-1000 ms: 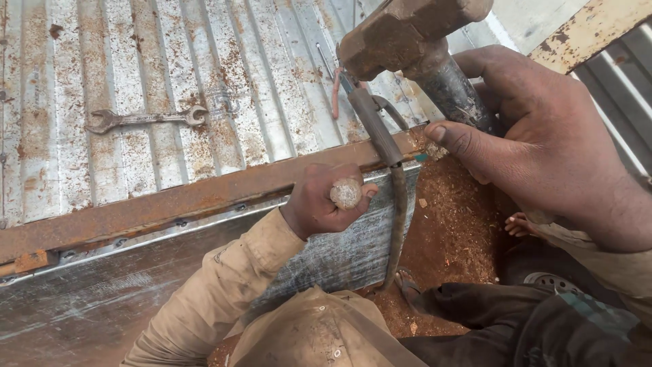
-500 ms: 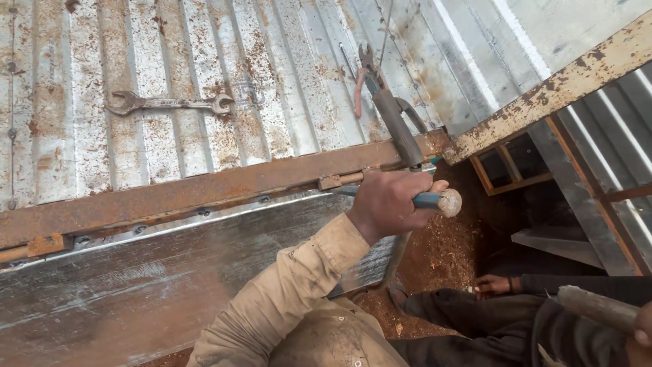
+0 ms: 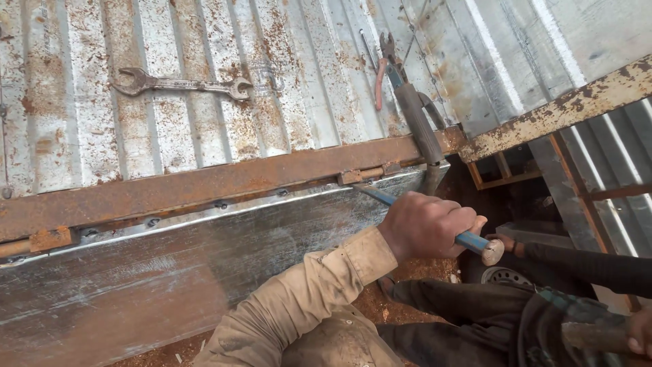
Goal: Welding a metal panel and hinges onto the bed of a truck, followed by mechanical adjustment using a hammer and chisel.
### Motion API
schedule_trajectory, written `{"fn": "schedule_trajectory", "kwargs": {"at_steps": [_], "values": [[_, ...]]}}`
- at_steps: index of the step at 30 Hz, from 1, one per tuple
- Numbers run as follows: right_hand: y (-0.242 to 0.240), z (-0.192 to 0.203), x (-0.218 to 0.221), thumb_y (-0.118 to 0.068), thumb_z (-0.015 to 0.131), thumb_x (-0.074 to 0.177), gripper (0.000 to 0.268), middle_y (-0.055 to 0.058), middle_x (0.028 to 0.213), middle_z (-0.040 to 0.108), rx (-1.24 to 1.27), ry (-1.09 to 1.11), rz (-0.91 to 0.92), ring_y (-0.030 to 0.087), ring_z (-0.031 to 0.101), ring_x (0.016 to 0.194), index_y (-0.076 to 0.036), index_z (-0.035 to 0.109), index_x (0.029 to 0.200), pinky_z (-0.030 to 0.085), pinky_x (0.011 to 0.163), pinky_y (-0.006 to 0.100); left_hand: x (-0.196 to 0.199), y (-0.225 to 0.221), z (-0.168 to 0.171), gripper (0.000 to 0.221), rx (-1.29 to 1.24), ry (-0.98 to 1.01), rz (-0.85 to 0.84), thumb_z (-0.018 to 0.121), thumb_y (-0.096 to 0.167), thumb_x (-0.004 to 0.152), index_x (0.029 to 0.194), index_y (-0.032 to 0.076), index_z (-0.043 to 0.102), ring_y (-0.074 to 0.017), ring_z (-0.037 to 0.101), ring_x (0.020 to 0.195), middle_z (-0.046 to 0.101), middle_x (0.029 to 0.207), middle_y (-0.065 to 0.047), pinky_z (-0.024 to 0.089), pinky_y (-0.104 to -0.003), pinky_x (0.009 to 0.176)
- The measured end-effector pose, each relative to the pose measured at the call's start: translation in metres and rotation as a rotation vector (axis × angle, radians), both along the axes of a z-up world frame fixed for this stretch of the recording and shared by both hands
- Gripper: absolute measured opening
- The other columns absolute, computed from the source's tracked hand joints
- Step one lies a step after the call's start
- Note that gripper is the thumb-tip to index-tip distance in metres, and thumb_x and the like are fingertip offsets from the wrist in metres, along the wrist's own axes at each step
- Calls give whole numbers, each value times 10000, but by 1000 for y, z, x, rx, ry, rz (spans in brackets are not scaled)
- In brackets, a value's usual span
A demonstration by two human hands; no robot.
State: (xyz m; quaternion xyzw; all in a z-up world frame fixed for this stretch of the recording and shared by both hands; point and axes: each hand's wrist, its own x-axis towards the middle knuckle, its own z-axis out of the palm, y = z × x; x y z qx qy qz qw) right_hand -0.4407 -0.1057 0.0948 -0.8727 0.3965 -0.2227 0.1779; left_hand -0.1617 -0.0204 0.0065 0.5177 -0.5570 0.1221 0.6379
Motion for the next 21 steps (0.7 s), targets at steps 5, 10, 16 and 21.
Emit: {"fn": "schedule_trajectory", "kwargs": {"at_steps": [5, 10, 16, 21], "values": [[23, -15, -6, -196, 647, 950, 405, 184, 946, 618, -255, 133, 37, 262, 636, 861, 36, 552, 1268, 532, 783, 441, 6, 16, -2, 392, -20, -45, -55, 675, 241, 1031, 678, 111, 565, -199, 579, 443, 541, 523, -46, 449, -367, 438], [19, -14, -6, -177, 686, 896, 463, 192, 981, 642, -356, 151, 82, 277, 674, 946, 72, 582, 1272, 559, 879, 448, 10, 10, -3, 374, -15, -15, -71, 648, 221, 1044, 692, 115, 581, -190, 570, 461, 555, 552, -43, 432, -353, 424], [32, 29, 6, -27, 649, 959, 345, 151, 710, 620, 24, -15, 14, 206, 652, 583, 90, 580, 1276, 533, 551, 385, 45, 44, 26, 325, 7, 95, -128, 724, 174, 968, 677, 80, 614, -208, 548, 449, 574, 560, -71, 407, -385, 442], [30, 30, 33, -41, 650, 987, 246, 147, 684, 603, 133, -127, 69, 169, 610, 462, 106, 593, 1176, 472, 435, 333, 108, 53, 19, 129, -41, 347, -258, 717, 126, 977, 949, 0, 722, -118, 682, 625, 701, 745, -78, 501, -320, 536]]}}
